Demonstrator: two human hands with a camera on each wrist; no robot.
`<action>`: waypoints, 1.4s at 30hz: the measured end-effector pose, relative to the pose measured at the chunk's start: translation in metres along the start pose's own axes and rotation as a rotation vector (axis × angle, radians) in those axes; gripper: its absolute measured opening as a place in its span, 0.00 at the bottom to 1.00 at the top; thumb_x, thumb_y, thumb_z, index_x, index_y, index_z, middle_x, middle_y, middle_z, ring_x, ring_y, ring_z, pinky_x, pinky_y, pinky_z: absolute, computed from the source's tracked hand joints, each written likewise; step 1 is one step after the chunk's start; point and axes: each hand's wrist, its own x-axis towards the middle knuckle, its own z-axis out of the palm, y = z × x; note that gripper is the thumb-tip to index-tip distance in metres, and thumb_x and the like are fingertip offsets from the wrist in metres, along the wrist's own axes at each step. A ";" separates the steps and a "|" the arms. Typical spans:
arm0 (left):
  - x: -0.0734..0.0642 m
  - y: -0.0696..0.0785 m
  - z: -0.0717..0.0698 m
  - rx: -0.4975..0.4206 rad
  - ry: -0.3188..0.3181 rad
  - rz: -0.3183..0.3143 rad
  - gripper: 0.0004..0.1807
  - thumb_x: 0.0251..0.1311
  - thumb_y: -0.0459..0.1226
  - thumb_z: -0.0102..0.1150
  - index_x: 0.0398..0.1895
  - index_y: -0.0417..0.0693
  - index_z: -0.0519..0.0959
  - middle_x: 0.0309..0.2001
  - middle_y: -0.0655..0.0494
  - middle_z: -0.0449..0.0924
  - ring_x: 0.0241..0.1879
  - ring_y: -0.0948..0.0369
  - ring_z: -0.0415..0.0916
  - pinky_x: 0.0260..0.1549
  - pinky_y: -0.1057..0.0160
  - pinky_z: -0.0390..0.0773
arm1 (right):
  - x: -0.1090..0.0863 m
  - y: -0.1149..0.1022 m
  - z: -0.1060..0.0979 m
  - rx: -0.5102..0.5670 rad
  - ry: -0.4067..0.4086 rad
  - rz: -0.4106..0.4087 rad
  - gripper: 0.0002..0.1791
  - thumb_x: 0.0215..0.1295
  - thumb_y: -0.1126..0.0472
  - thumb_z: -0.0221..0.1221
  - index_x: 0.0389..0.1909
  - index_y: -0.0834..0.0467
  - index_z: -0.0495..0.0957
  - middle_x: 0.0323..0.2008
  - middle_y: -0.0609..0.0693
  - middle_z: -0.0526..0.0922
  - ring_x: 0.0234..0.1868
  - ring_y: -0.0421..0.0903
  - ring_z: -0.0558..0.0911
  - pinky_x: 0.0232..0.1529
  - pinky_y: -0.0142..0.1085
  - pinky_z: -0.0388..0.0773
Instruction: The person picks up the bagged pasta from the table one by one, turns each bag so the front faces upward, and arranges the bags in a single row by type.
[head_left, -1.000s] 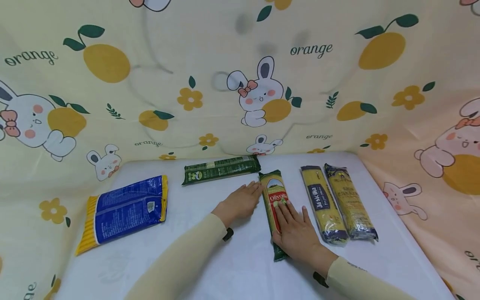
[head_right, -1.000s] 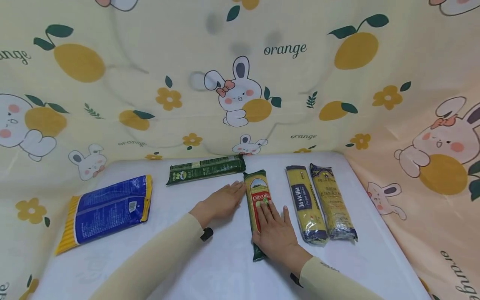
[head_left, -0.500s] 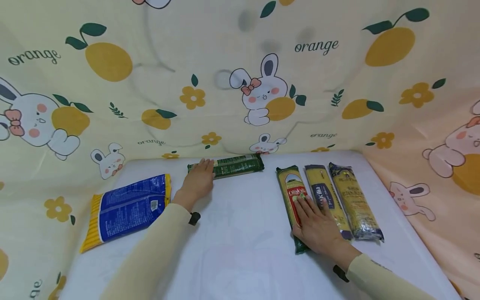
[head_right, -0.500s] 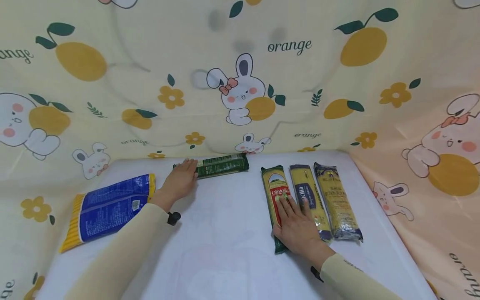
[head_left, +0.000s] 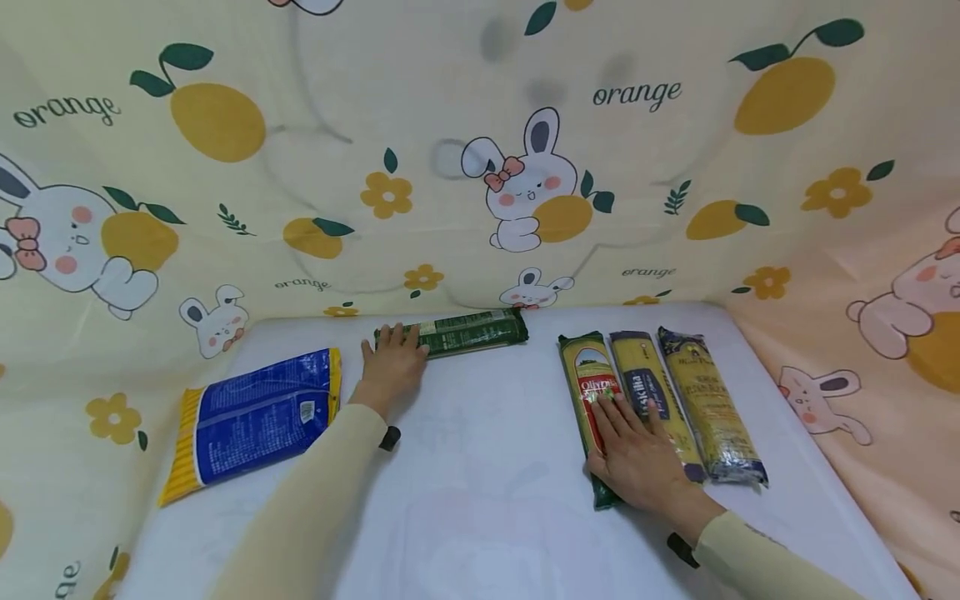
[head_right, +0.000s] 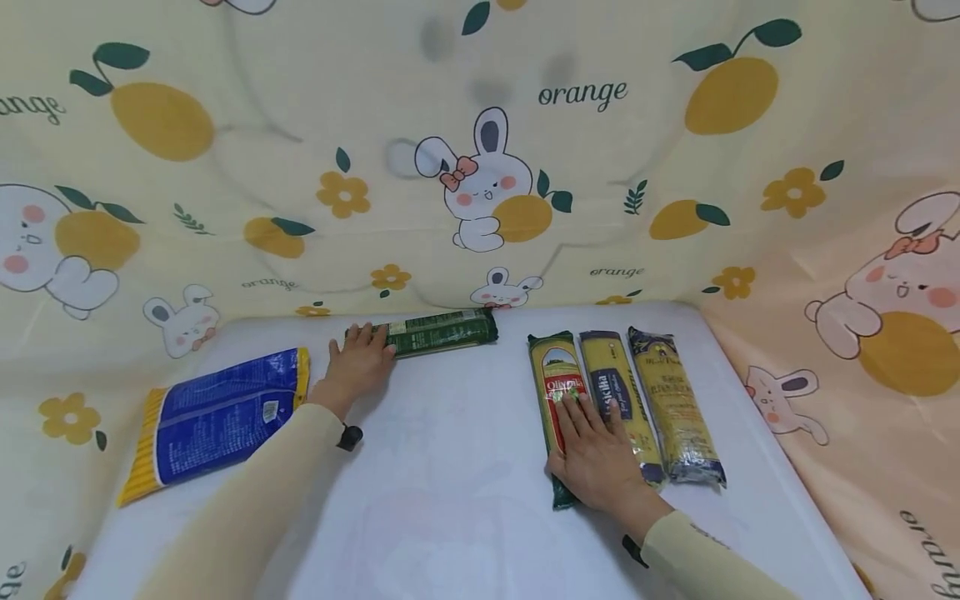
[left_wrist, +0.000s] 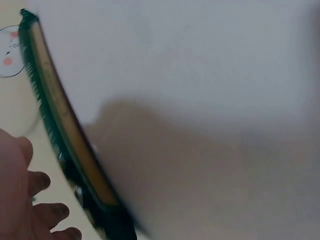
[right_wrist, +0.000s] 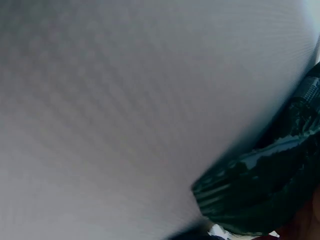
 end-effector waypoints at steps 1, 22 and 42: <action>0.002 0.003 0.002 0.002 -0.002 0.007 0.34 0.86 0.53 0.30 0.86 0.47 0.50 0.85 0.38 0.47 0.84 0.36 0.40 0.72 0.21 0.43 | 0.000 0.000 0.000 0.000 0.002 0.001 0.40 0.78 0.43 0.52 0.81 0.62 0.60 0.82 0.59 0.60 0.83 0.63 0.57 0.79 0.69 0.43; -0.007 0.007 0.013 0.036 -0.128 0.081 0.34 0.85 0.58 0.29 0.88 0.62 0.46 0.87 0.51 0.40 0.86 0.44 0.31 0.74 0.22 0.35 | 0.030 -0.022 -0.019 0.093 0.098 -0.041 0.35 0.79 0.45 0.56 0.75 0.65 0.69 0.78 0.65 0.66 0.79 0.65 0.64 0.77 0.70 0.52; -0.062 0.007 0.021 -0.059 -0.139 0.232 0.31 0.86 0.53 0.34 0.85 0.56 0.58 0.85 0.47 0.48 0.86 0.45 0.37 0.78 0.29 0.39 | 0.069 -0.077 -0.011 0.184 -0.187 -0.245 0.43 0.81 0.40 0.52 0.84 0.59 0.53 0.83 0.61 0.56 0.83 0.63 0.57 0.79 0.64 0.55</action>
